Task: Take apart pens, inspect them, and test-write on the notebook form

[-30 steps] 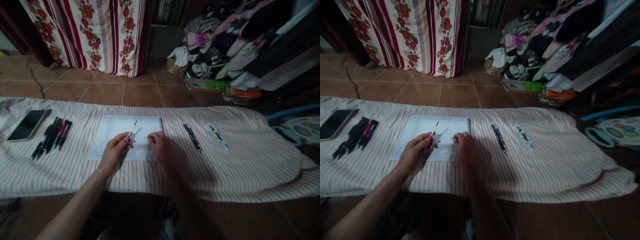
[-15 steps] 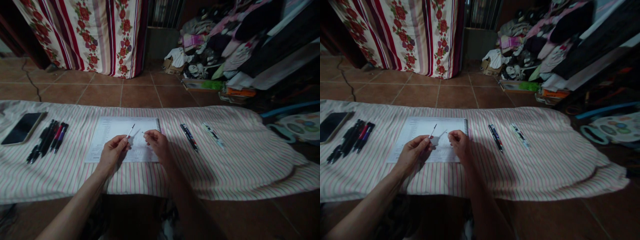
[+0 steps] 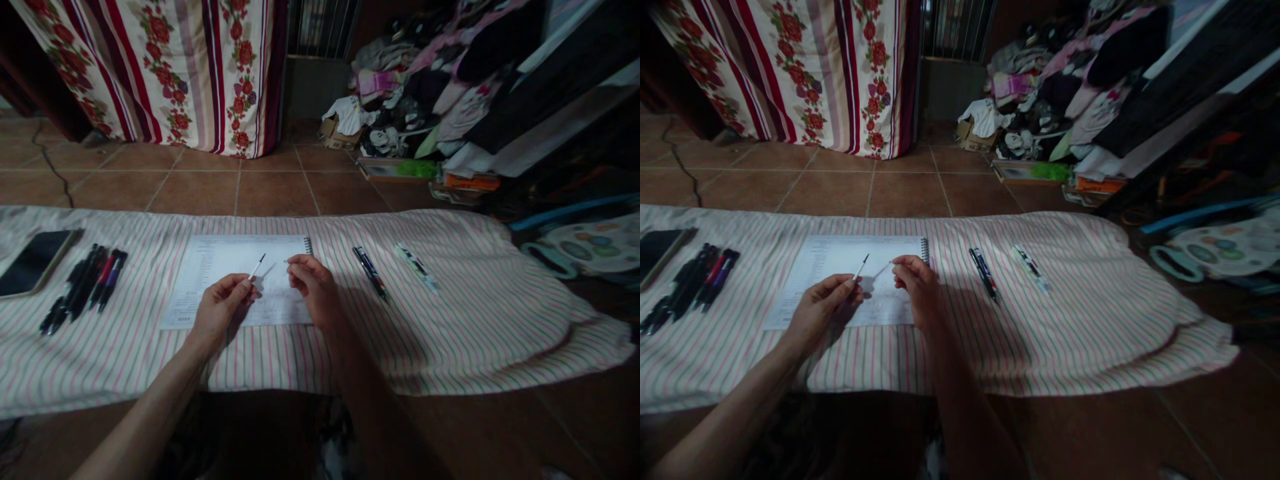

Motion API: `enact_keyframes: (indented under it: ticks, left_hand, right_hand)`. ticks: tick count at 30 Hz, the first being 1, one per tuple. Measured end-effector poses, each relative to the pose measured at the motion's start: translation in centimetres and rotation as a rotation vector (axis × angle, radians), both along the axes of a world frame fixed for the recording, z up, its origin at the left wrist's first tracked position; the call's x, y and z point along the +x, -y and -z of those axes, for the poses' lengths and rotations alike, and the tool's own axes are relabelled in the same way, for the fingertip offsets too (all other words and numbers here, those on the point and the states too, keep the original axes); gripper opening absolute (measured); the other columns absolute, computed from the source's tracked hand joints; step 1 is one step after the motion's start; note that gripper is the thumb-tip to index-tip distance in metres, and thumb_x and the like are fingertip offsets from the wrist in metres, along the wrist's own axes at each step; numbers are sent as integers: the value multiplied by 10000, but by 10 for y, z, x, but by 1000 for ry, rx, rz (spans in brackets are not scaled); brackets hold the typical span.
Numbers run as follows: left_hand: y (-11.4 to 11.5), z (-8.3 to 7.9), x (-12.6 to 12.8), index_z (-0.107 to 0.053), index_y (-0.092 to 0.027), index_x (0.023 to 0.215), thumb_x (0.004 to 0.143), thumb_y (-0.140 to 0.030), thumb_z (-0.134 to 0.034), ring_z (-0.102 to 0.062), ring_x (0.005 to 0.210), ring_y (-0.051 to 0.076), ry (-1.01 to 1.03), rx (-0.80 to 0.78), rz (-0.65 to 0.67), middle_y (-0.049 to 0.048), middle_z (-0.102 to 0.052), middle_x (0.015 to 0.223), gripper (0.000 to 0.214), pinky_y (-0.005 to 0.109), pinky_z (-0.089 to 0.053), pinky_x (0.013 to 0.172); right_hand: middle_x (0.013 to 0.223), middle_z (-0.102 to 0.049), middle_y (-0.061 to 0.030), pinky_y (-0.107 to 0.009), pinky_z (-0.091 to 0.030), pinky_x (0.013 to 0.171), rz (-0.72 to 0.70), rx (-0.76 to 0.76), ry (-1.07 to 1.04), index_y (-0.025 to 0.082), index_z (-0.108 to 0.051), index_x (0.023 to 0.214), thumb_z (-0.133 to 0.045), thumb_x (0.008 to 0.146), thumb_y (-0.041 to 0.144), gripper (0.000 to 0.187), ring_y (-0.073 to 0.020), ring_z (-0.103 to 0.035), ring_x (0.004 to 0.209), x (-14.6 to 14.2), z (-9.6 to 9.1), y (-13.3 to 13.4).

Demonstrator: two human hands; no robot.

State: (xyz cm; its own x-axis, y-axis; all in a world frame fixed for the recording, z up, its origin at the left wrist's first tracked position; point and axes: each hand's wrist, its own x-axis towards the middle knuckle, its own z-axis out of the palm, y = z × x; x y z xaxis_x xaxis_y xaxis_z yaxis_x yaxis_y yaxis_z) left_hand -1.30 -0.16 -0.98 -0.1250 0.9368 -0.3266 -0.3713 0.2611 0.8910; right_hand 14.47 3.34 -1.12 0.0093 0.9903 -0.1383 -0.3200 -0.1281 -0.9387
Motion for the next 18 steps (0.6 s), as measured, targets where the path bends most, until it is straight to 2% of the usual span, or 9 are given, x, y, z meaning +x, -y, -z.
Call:
enact_keyframes:
  ticks: [7, 13, 18]
  left_hand:
    - [1, -2, 2, -667, -145, 834, 527, -333, -809, -547, 529, 76, -7, 1, -3, 1, -637, 589, 387, 179, -424, 531]
    - [3, 0, 3, -670, -144, 805, 550, -351, -789, -505, 485, 62, -48, 23, 42, -11, -614, 569, 350, 167, -368, 467]
    - [2, 3, 4, -676, -149, 821, 577, -353, -778, -516, 502, 66, -73, 30, 64, -13, -614, 575, 334, 172, -380, 487]
  right_hand:
    - [668, -566, 33, -189, -396, 576, 4, -71, -244, 183, -675, 774, -743, 568, 259, 229, -59, -479, 602, 4, -7, 0]
    - [722, -584, 29, -188, -365, 526, 28, -112, -229, 208, -686, 813, -750, 570, 293, 265, -59, -477, 602, 7, -5, -1]
    - [817, -636, 8, -209, -374, 554, 43, -114, -153, 229, -695, 818, -726, 603, 329, 239, -77, -504, 641, 7, -5, 1]
